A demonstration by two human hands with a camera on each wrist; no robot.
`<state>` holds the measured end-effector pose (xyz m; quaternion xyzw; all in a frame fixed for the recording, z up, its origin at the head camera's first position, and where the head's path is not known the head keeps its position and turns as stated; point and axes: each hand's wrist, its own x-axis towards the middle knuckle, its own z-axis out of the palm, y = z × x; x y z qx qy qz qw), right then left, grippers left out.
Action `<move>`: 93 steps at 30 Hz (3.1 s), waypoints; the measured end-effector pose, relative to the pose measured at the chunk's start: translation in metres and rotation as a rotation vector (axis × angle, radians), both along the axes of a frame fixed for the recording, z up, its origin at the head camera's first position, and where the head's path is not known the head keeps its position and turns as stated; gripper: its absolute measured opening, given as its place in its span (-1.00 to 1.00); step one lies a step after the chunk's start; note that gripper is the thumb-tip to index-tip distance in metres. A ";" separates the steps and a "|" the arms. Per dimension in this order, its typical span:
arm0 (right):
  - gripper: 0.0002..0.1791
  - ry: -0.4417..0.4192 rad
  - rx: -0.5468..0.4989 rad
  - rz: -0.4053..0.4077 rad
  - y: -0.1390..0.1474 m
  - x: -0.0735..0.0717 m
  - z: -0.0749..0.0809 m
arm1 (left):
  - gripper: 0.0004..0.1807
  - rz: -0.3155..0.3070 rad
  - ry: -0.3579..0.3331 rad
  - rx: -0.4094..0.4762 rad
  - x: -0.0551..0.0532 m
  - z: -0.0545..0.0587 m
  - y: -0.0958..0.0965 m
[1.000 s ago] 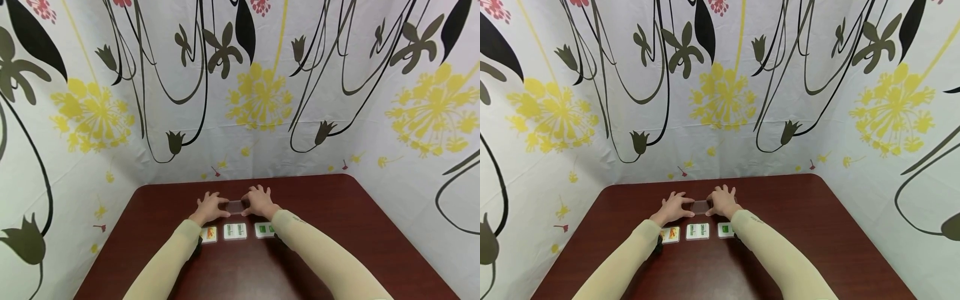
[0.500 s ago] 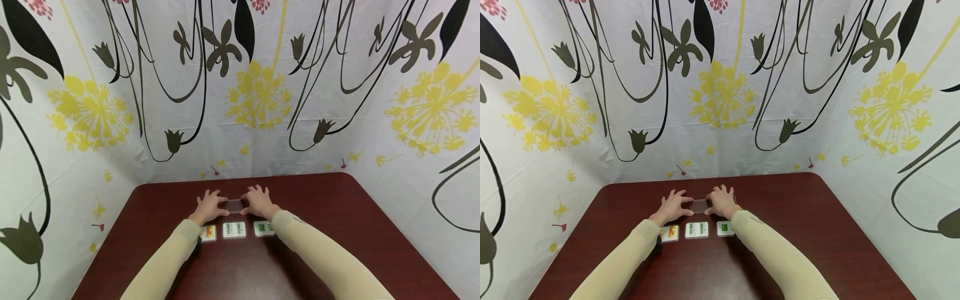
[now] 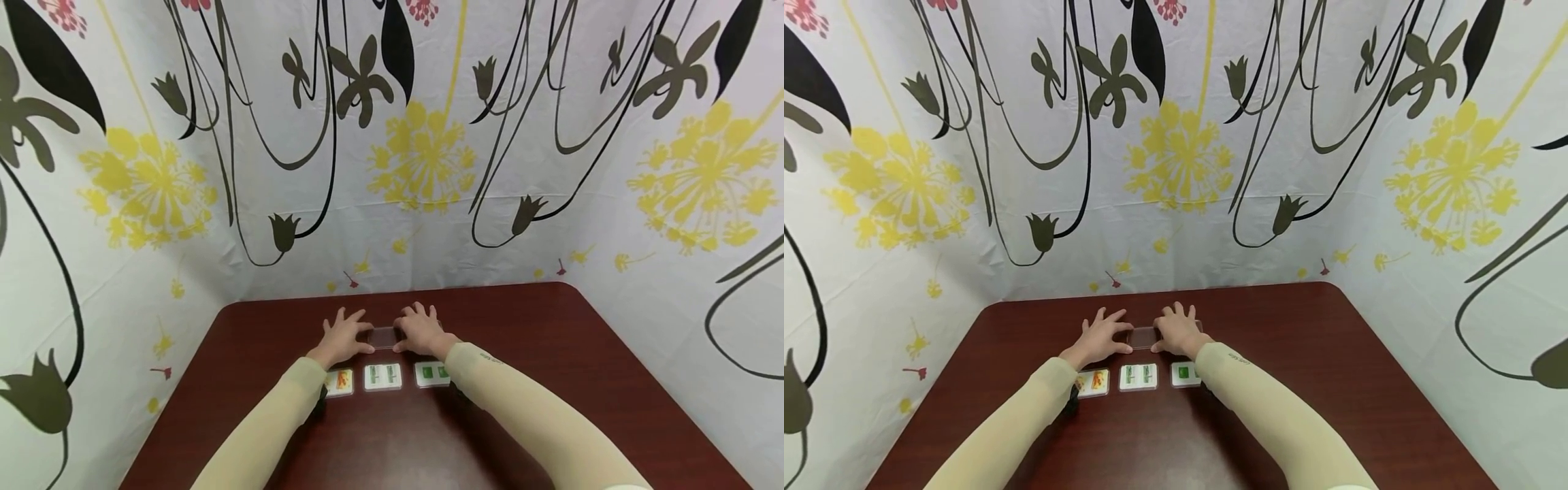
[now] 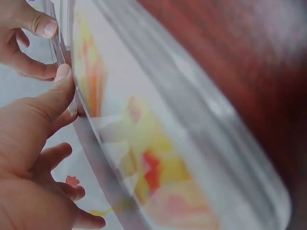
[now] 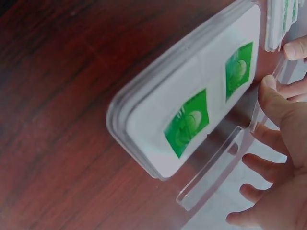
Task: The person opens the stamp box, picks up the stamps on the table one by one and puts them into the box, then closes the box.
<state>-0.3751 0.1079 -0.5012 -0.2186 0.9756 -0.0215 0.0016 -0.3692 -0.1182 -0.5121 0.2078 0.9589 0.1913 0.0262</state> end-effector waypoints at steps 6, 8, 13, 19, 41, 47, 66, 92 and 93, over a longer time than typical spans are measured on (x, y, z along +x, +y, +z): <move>-0.42 -0.038 -0.030 0.080 0.005 0.002 0.009 | -0.43 -0.028 0.020 0.011 0.001 0.006 -0.004; -0.42 -0.034 -0.034 0.094 0.006 0.002 0.013 | -0.43 -0.032 0.029 0.013 0.002 0.009 -0.005; -0.44 -0.028 -0.039 0.113 0.008 0.005 0.020 | -0.42 -0.033 0.043 0.001 0.005 0.016 -0.006; -0.41 -0.021 -0.035 0.137 0.007 0.017 0.025 | -0.41 -0.051 0.042 -0.010 0.014 0.019 -0.009; -0.35 0.085 0.023 0.272 0.011 0.056 0.029 | -0.45 -0.060 0.073 -0.007 0.060 0.031 -0.012; -0.36 0.078 0.029 0.301 0.011 0.065 0.022 | -0.46 -0.066 0.064 -0.002 0.070 0.022 -0.012; -0.31 0.079 0.055 0.304 0.010 0.073 0.002 | -0.43 -0.073 0.071 -0.049 0.079 0.006 -0.007; -0.37 0.038 -0.031 0.232 0.001 0.073 0.005 | -0.40 -0.027 -0.011 -0.028 0.078 0.006 -0.006; -0.37 0.033 -0.030 0.227 0.000 0.074 0.006 | -0.40 -0.031 -0.017 -0.030 0.078 0.007 -0.006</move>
